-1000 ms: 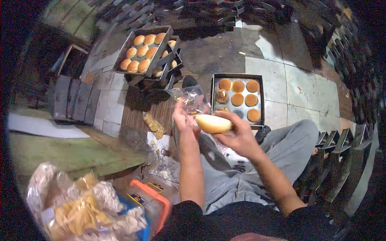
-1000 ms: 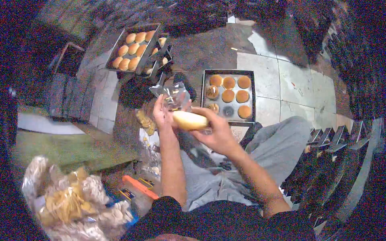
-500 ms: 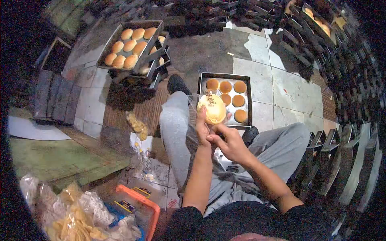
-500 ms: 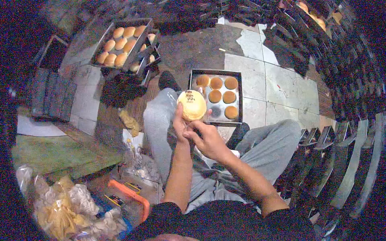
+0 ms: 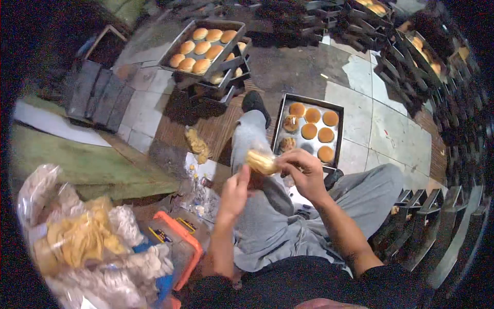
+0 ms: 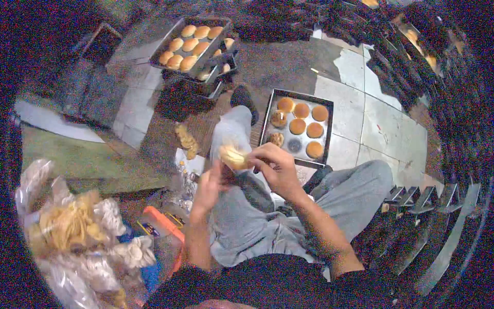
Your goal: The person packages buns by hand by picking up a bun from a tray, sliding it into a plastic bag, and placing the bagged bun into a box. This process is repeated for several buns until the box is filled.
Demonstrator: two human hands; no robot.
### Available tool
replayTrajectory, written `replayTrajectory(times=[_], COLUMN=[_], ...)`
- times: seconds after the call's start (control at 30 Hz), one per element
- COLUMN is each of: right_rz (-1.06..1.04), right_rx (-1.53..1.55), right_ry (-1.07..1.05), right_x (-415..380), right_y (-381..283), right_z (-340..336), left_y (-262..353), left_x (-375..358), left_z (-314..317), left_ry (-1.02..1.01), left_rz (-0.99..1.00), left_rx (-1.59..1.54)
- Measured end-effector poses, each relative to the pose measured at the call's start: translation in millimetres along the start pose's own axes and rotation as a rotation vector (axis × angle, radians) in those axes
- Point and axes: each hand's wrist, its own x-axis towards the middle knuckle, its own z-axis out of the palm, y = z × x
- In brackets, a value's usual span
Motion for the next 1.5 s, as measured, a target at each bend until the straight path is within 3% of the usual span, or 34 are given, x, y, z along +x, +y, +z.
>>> replayTrajectory(times=[0.03,0.07,0.13,0.17,0.2,0.27,0.33,0.4,0.47,0.53,0.6,0.63,0.67,0.73,0.77,0.8,0.87,0.93,1.0,1.03,1.07,1.1,1.17,1.2,1.27,1.33,1.5], right_rz=[-0.021,-0.049,-0.062,-0.115,-0.171,-0.227,-0.452,-0.535,-0.516,-0.548,-0.718,-0.366,-0.462,0.11,0.052,0.177,0.277,0.235,0.214,0.32,0.289,0.349,0.45,0.49,0.519,0.487,0.26], right_rx=[0.009,0.019,0.033,-0.012,-0.057,-0.117,-0.398,-0.385,-0.356,-0.405,-0.572,-0.22,-0.599,0.248,0.15,0.266,0.13,0.126,0.07,0.226,0.349,0.336,0.256,0.303,0.457,0.449,0.373], right_ry=[-0.004,0.041,0.079,0.08,0.083,0.096,0.054,0.118,0.16,0.158,0.289,0.305,0.271,0.2,0.106,0.093,0.167,0.209,0.17,0.167,0.218,0.17,0.151,0.105,0.1,0.125,0.226], right_x=[3,7,11,18,25,24,12,-2,-8,-13,-27,-39,-8,-6,-6,-10,6,36,62,71,77,70,47,37,25,30,68], right_y=[3,9,14,14,12,-13,-57,-68,-67,-68,-67,0,-25,2,3,4,-12,-17,1,33,44,50,47,62,70,61,6], right_z=[2,6,12,17,20,18,7,7,5,-1,-2,-1,-7,-10,-16,-18,-17,-10,-3,-4,-4,-10,0,1,9,5,-5], left_y=[6,8,2,6,6,13,14,13,24,31,33,27,21,0,-4,-7,13,39,49,46,44,42,29,20,1,2,62], left_x=[-7,-9,-10,6,11,12,15,2,-15,-23,-26,-29,-27,-7,0,7,1,20,48,53,57,53,31,31,35,36,32], left_z=[-10,-10,-9,-12,-13,-7,-4,9,12,17,15,6,1,-5,-5,-5,-4,4,6,0,-7,-13,-24,-29,-40,-38,-7], left_ry=[0.194,0.205,0.485,0.452,0.453,0.412,0.35,0.115,0.108,0.177,0.158,0.154,0.143,0.158,0.165,0.175,0.181,0.332,0.329,0.352,0.38,0.392,0.418,0.432,0.35,0.357,0.361], left_rz=[-0.205,-0.194,0.756,1.037,1.041,0.933,1.013,1.087,0.992,1.072,1.17,0.98,0.801,0.692,0.72,0.736,0.648,0.938,0.972,0.966,0.966,0.964,0.71,0.699,0.449,0.436,0.783], left_rx=[0.662,0.669,0.919,0.901,0.902,0.62,0.495,0.21,0.302,0.445,0.454,0.465,0.473,0.309,0.195,0.079,0.117,0.497,0.651,0.566,0.48,0.482,0.51,0.502,0.275,0.194,0.39])
